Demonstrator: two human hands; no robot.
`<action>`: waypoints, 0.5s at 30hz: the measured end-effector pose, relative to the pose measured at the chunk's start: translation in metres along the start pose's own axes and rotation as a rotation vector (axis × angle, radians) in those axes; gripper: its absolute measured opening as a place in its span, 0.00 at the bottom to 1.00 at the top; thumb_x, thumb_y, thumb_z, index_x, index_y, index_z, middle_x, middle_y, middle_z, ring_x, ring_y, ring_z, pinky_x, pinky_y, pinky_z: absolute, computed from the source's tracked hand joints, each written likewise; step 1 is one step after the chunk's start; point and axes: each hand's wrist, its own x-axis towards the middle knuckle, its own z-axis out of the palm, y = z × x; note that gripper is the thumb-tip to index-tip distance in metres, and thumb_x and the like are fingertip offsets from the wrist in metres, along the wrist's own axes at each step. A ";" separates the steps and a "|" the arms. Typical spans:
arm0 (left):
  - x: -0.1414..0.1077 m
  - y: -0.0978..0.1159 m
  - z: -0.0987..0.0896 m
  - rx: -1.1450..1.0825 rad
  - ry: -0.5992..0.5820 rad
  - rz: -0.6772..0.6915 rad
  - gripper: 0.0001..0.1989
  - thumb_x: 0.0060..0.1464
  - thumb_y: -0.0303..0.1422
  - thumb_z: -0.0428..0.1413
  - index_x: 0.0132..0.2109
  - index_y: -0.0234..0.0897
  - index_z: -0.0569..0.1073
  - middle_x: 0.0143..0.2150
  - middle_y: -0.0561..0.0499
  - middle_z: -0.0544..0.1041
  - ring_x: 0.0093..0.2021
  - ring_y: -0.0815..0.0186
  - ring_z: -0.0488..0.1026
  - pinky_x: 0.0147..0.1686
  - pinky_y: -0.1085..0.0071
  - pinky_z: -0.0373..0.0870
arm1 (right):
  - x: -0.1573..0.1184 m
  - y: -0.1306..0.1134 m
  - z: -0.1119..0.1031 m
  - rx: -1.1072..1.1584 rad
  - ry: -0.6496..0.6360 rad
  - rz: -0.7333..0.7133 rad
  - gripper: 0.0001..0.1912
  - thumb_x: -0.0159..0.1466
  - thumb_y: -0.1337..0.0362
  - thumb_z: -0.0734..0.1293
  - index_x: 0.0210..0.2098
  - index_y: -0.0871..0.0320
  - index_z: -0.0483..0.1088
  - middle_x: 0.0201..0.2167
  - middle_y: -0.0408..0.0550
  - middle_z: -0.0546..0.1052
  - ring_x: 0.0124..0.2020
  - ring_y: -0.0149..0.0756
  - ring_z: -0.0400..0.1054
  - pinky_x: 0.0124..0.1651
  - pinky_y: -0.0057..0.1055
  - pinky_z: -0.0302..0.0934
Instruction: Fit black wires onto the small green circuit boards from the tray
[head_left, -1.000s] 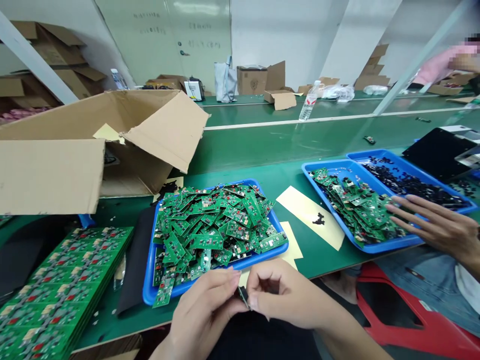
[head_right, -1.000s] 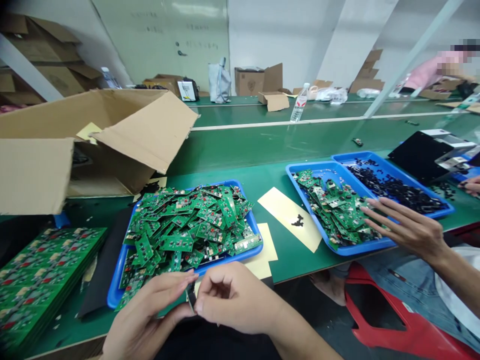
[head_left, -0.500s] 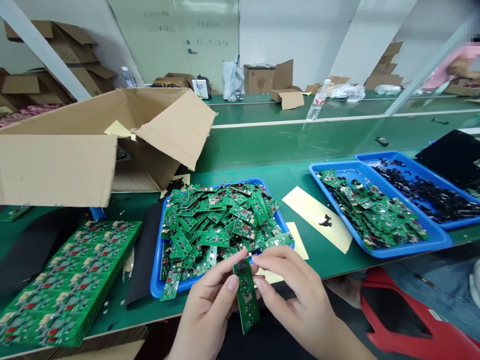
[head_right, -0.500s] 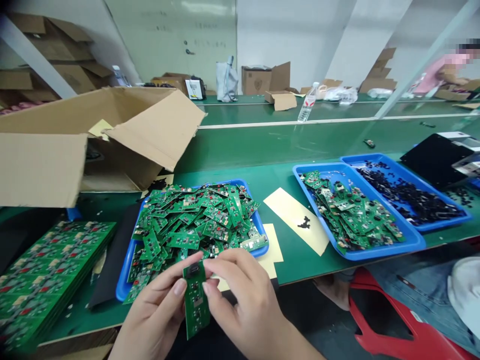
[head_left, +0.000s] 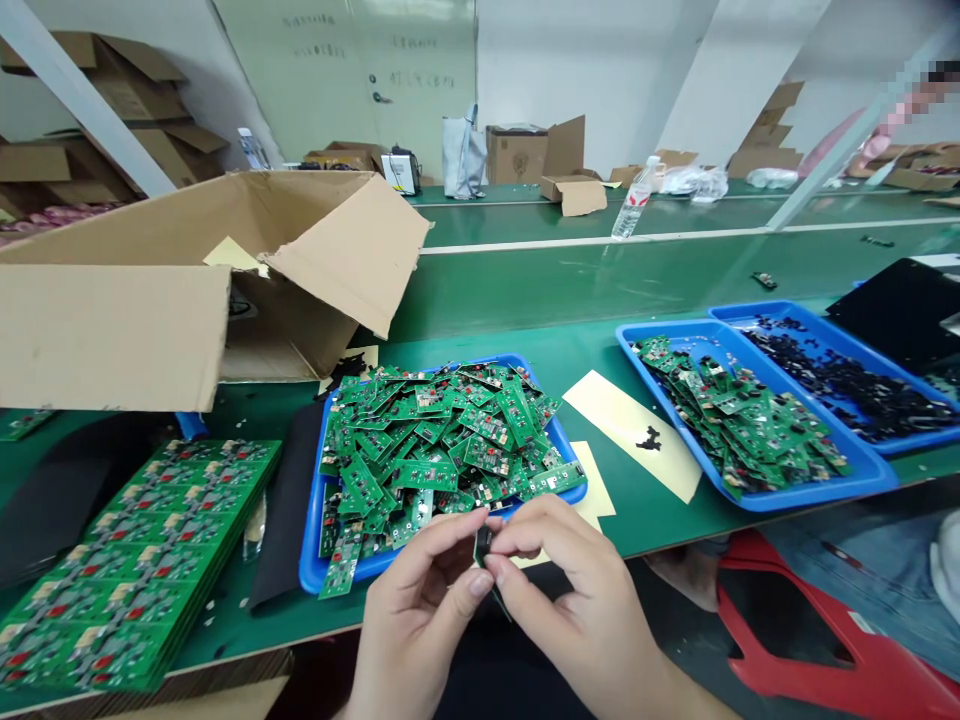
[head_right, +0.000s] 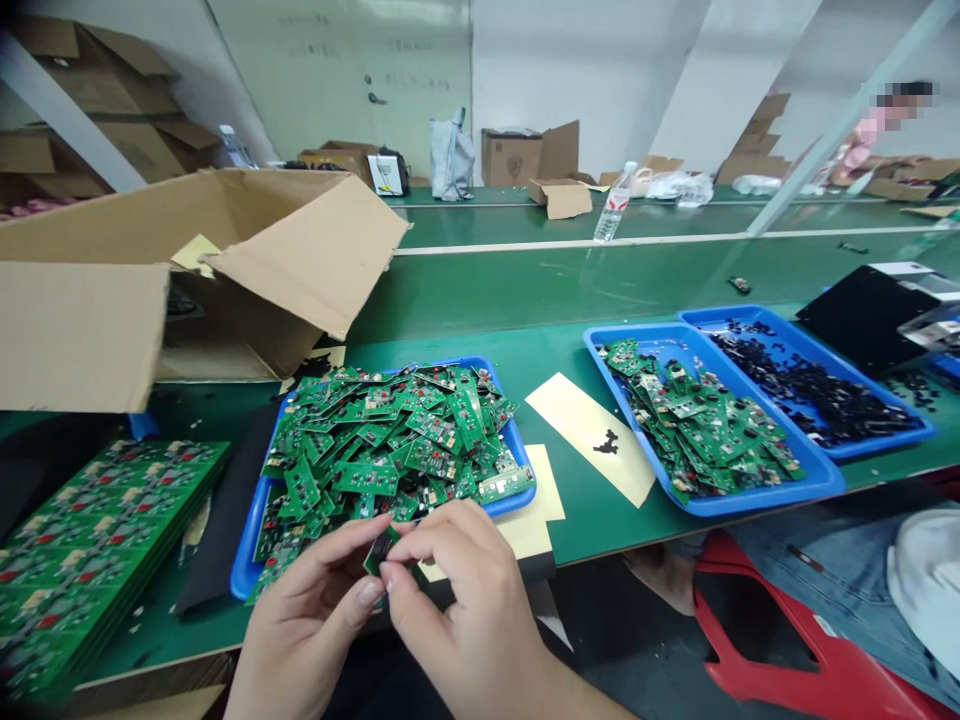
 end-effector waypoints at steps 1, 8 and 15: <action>0.000 0.001 0.000 0.035 -0.002 0.038 0.13 0.46 0.28 0.64 0.40 0.50 0.80 0.37 0.53 0.82 0.38 0.66 0.79 0.37 0.79 0.75 | 0.001 0.000 0.000 0.015 0.001 -0.001 0.06 0.59 0.74 0.63 0.30 0.58 0.69 0.26 0.44 0.71 0.29 0.33 0.68 0.31 0.27 0.63; 0.000 0.004 -0.005 0.190 -0.009 0.195 0.19 0.46 0.23 0.62 0.42 0.52 0.79 0.35 0.56 0.80 0.33 0.71 0.78 0.33 0.83 0.75 | 0.007 -0.001 -0.002 0.048 -0.043 -0.033 0.07 0.58 0.75 0.62 0.27 0.58 0.66 0.25 0.43 0.70 0.28 0.32 0.66 0.31 0.27 0.62; -0.005 -0.004 -0.005 0.255 -0.055 0.074 0.15 0.53 0.28 0.57 0.46 0.52 0.77 0.41 0.55 0.81 0.37 0.69 0.78 0.36 0.81 0.75 | 0.010 0.000 -0.002 -0.289 -0.057 -0.221 0.11 0.60 0.77 0.59 0.25 0.59 0.64 0.24 0.48 0.69 0.27 0.35 0.64 0.28 0.30 0.61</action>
